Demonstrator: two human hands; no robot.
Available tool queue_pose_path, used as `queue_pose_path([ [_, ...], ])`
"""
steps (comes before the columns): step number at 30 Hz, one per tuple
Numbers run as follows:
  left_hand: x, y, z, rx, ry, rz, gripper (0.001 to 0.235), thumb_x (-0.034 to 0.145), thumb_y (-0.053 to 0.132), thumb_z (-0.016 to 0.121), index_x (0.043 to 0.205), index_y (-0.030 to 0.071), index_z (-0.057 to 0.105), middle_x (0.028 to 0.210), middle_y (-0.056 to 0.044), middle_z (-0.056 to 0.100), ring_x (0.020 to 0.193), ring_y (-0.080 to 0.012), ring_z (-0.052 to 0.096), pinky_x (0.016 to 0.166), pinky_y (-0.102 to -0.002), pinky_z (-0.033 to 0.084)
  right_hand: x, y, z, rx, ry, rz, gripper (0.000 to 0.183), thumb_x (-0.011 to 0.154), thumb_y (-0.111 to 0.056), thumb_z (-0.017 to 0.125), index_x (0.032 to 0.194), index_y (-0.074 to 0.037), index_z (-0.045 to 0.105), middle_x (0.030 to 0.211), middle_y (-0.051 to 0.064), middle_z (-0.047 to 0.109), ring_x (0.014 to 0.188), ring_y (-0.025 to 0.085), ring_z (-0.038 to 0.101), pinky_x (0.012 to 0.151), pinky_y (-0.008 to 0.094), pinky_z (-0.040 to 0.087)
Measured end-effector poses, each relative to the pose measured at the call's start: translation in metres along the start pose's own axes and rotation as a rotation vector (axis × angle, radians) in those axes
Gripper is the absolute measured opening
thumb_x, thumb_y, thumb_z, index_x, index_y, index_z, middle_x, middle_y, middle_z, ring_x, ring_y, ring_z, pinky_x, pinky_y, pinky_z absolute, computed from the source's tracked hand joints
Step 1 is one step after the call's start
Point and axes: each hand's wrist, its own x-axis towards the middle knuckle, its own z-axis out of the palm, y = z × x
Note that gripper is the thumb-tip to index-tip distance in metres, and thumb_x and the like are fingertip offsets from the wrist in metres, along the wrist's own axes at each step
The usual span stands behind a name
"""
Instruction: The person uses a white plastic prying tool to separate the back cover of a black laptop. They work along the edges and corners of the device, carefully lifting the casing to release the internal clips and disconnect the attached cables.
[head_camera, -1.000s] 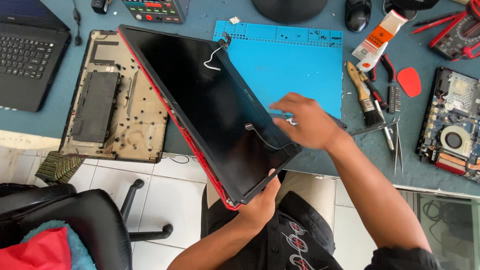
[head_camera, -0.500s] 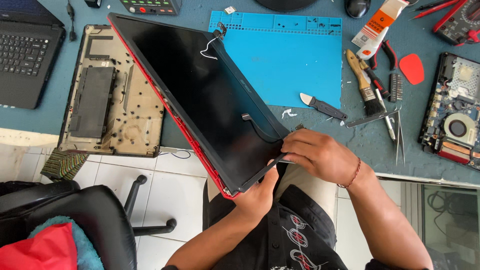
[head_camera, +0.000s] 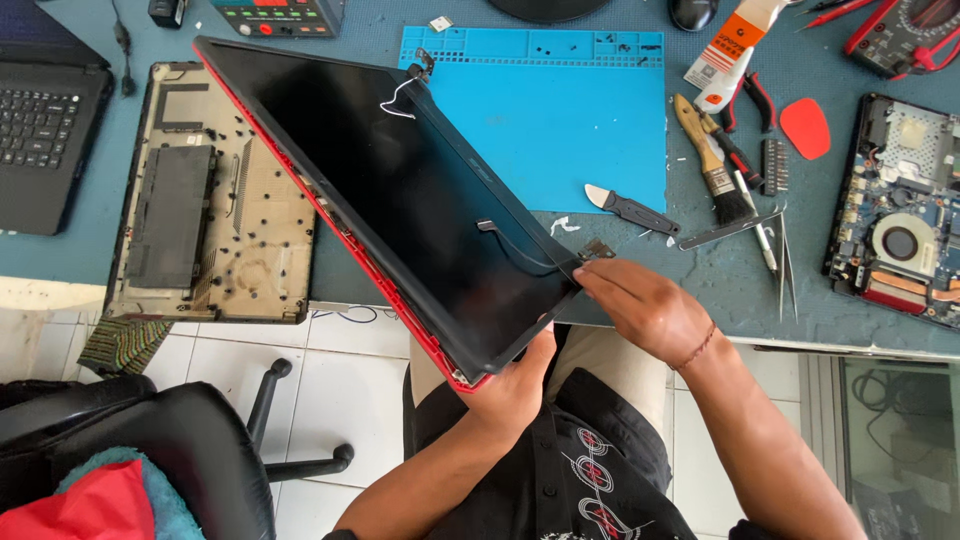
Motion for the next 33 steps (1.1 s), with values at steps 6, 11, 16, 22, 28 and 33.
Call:
queue_pose_path([
  [6, -0.009, -0.009, 0.002, 0.087, 0.009, 0.049, 0.06, 0.06, -0.012, 0.078, 0.114, -0.015, 0.053, 0.107, -0.028, 0.061, 0.104, -0.0299, 0.063, 0.08, -0.038, 0.056, -0.004, 0.014, 0.005, 0.084, -0.02, -0.086, 0.017, 0.093, 0.001, 0.049, 0.1, 0.009, 0.063, 0.092, 0.021, 0.064, 0.088, 0.036, 0.066, 0.082, 0.042, 0.055],
  [11, -0.003, -0.004, 0.0, 0.121, 0.014, 0.057, 0.063, 0.059, -0.011, 0.08, 0.115, -0.015, 0.052, 0.108, -0.027, 0.06, 0.102, -0.0291, 0.062, 0.078, -0.038, 0.056, -0.008, 0.018, 0.007, 0.015, -0.037, -0.162, 0.027, 0.096, -0.001, 0.039, 0.102, 0.009, 0.063, 0.093, 0.022, 0.063, 0.09, 0.035, 0.066, 0.084, 0.041, 0.054],
  [16, -0.007, -0.009, 0.002, 0.131, 0.001, 0.039, 0.062, 0.055, -0.012, 0.081, 0.111, -0.017, 0.054, 0.105, -0.024, 0.064, 0.098, -0.0278, 0.065, 0.077, -0.035, 0.056, -0.001, 0.012, 0.007, -0.049, 0.05, -0.232, 0.015, 0.09, 0.001, 0.053, 0.094, 0.01, 0.065, 0.089, 0.023, 0.066, 0.081, 0.035, 0.068, 0.078, 0.038, 0.056],
  [22, -0.005, -0.004, 0.0, 0.109, -0.028, 0.038, 0.046, 0.058, -0.01, 0.082, 0.099, -0.014, 0.06, 0.095, -0.022, 0.066, 0.092, -0.0215, 0.066, 0.076, -0.034, 0.056, -0.006, 0.016, 0.018, -0.034, 0.133, -0.233, 0.009, 0.082, 0.0, 0.063, 0.087, 0.007, 0.067, 0.083, 0.02, 0.069, 0.075, 0.031, 0.07, 0.072, 0.035, 0.058],
  [28, 0.003, 0.0, -0.002, 0.111, -0.103, 0.036, 0.036, 0.059, -0.01, 0.081, 0.091, -0.011, 0.065, 0.089, -0.02, 0.069, 0.086, -0.0246, 0.07, 0.07, -0.031, 0.056, -0.001, 0.012, 0.023, -0.009, 0.188, -0.191, 0.004, 0.079, 0.003, 0.065, 0.079, 0.008, 0.065, 0.073, 0.02, 0.066, 0.065, 0.032, 0.069, 0.062, 0.034, 0.057],
  [33, 0.002, 0.006, -0.001, 0.142, -0.103, -0.012, 0.03, 0.07, -0.005, 0.077, 0.096, -0.009, 0.064, 0.09, -0.019, 0.068, 0.085, -0.0232, 0.068, 0.076, -0.03, 0.053, 0.004, 0.011, 0.015, -0.008, 0.196, -0.19, 0.006, 0.079, -0.001, 0.069, 0.076, 0.004, 0.067, 0.075, 0.017, 0.069, 0.067, 0.03, 0.07, 0.063, 0.033, 0.058],
])
